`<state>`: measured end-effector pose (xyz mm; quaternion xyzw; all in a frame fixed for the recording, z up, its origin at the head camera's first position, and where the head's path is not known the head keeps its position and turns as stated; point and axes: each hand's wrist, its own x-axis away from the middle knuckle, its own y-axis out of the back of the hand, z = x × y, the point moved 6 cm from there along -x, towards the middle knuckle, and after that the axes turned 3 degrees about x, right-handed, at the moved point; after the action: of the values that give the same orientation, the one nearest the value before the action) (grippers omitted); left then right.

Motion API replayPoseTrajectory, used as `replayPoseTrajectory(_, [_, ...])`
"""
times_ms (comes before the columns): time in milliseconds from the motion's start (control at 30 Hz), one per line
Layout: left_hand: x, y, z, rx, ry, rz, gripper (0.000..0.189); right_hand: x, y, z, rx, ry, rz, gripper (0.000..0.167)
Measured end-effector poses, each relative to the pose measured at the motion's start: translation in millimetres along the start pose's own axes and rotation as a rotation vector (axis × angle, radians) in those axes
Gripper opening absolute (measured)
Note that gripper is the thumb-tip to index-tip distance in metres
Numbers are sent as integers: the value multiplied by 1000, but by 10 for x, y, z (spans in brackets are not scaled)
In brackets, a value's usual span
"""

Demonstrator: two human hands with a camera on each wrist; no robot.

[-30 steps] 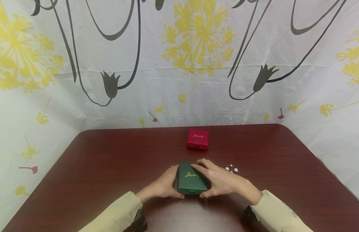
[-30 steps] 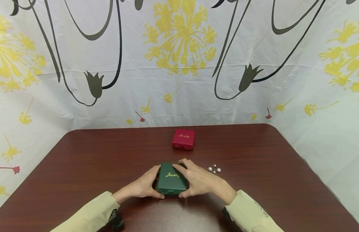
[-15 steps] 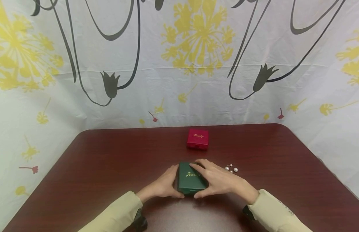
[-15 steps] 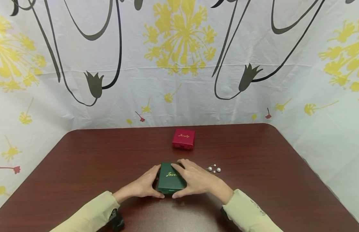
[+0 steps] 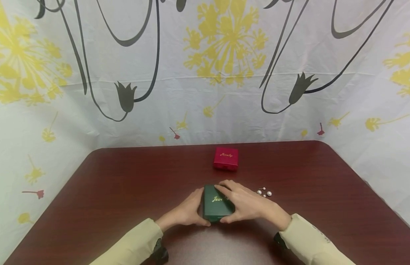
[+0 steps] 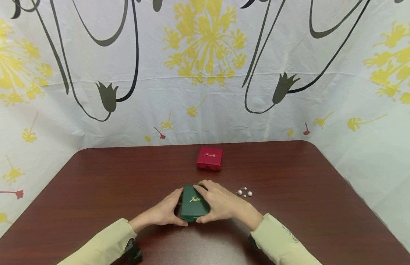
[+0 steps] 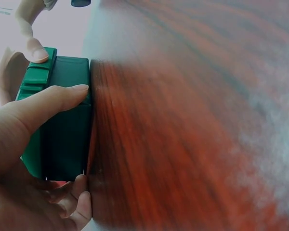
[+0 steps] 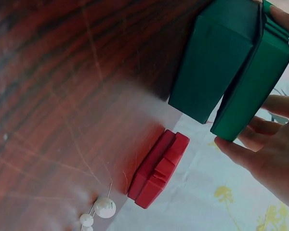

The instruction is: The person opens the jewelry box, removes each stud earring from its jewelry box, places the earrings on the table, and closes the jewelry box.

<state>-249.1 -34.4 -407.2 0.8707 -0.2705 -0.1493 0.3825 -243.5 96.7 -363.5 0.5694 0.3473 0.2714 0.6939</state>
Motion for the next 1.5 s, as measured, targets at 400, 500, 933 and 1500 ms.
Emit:
replayPoseTrajectory(400, [-2, -2, -6, 3, 0, -2, 103, -3, -56, -28, -13, -26, 56, 88])
replayPoseTrajectory(500, [-4, -3, -10, 20, 1, -5, 106, -17, -47, -13, 16, -11, 47, 88])
replayPoseTrajectory(933, [0, -20, 6, 26, 60, -1, 113, -60, -55, 21, 127, 12, 57, 87])
replayPoseTrajectory(1500, [-49, 68, -41, 87, -3, 36, 96, -69, -50, 33, 141, -8, 86, 88])
